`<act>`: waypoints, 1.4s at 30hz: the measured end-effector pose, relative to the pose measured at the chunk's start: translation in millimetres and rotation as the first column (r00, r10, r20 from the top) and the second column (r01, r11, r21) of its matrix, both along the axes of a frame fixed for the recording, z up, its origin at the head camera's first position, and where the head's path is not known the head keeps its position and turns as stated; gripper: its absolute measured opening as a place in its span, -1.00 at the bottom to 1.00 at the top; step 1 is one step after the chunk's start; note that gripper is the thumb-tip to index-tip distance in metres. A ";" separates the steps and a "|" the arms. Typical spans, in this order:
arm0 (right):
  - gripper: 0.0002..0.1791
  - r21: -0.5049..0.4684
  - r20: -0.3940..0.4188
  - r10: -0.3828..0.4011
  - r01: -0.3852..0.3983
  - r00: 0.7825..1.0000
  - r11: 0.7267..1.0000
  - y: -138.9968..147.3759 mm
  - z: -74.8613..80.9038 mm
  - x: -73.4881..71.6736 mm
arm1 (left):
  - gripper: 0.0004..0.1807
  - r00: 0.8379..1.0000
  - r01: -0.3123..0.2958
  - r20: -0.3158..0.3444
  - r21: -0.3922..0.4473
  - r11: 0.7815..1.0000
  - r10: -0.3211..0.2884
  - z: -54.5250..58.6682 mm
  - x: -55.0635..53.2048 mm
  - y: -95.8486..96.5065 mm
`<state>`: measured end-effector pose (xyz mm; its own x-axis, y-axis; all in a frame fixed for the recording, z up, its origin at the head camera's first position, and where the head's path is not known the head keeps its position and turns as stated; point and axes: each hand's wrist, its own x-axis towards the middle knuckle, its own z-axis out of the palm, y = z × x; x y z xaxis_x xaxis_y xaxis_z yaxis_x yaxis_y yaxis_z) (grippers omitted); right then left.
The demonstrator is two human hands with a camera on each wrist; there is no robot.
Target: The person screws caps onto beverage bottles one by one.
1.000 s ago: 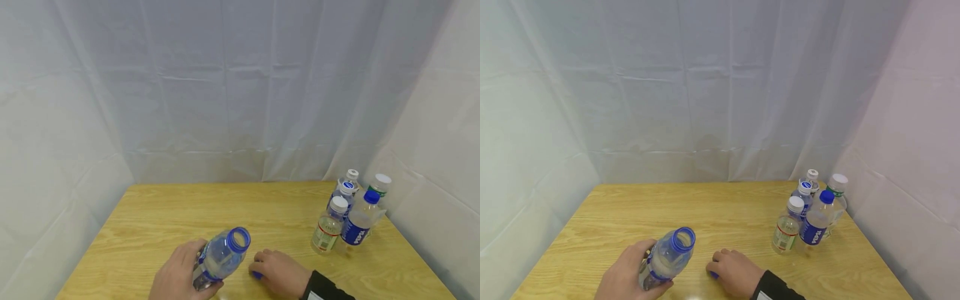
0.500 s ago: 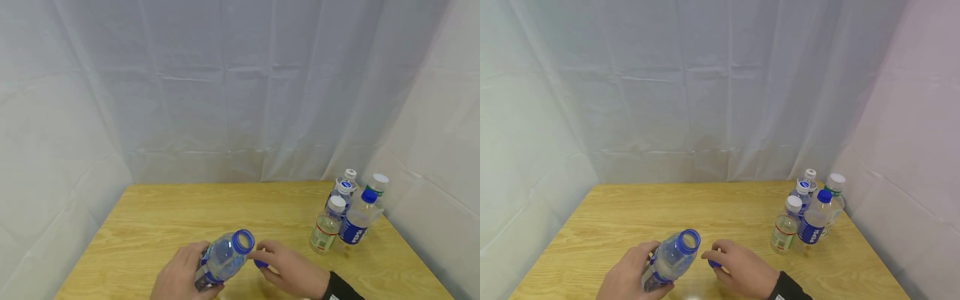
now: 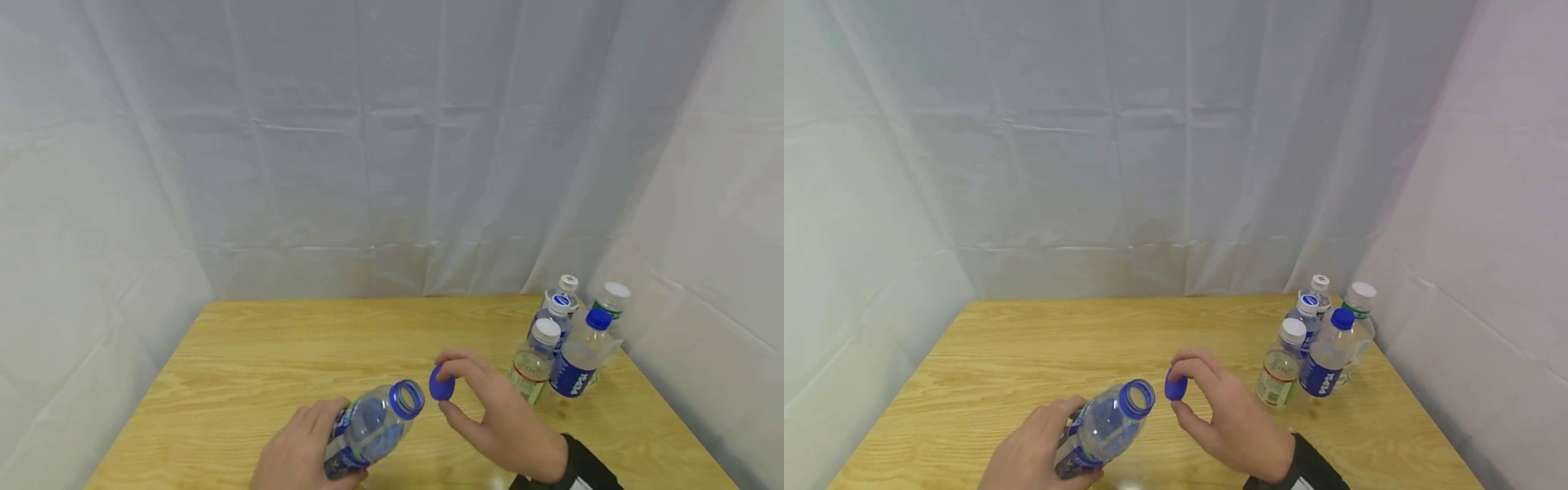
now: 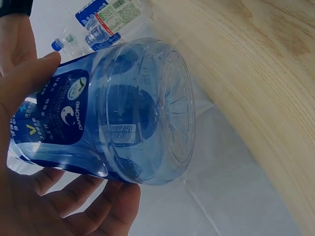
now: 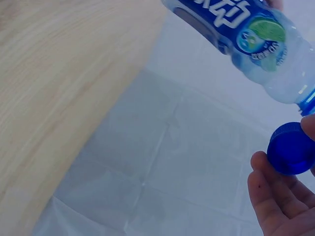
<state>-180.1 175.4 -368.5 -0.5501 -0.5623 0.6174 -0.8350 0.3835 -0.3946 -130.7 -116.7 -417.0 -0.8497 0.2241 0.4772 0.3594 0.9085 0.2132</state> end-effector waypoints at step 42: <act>-0.42 0.006 0.059 0.261 -0.262 0.964 0.965 -1.0 5.9 8.8 | -0.06 0.988 0.078 0.140 -0.058 0.995 -0.069 4.4 -2.5 3.3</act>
<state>-171.3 174.5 -362.6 -0.4169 -0.6995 0.5804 -0.8832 0.1609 -0.4405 -133.2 -113.4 -412.6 -0.8866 0.3142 0.3395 0.3966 0.8940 0.2084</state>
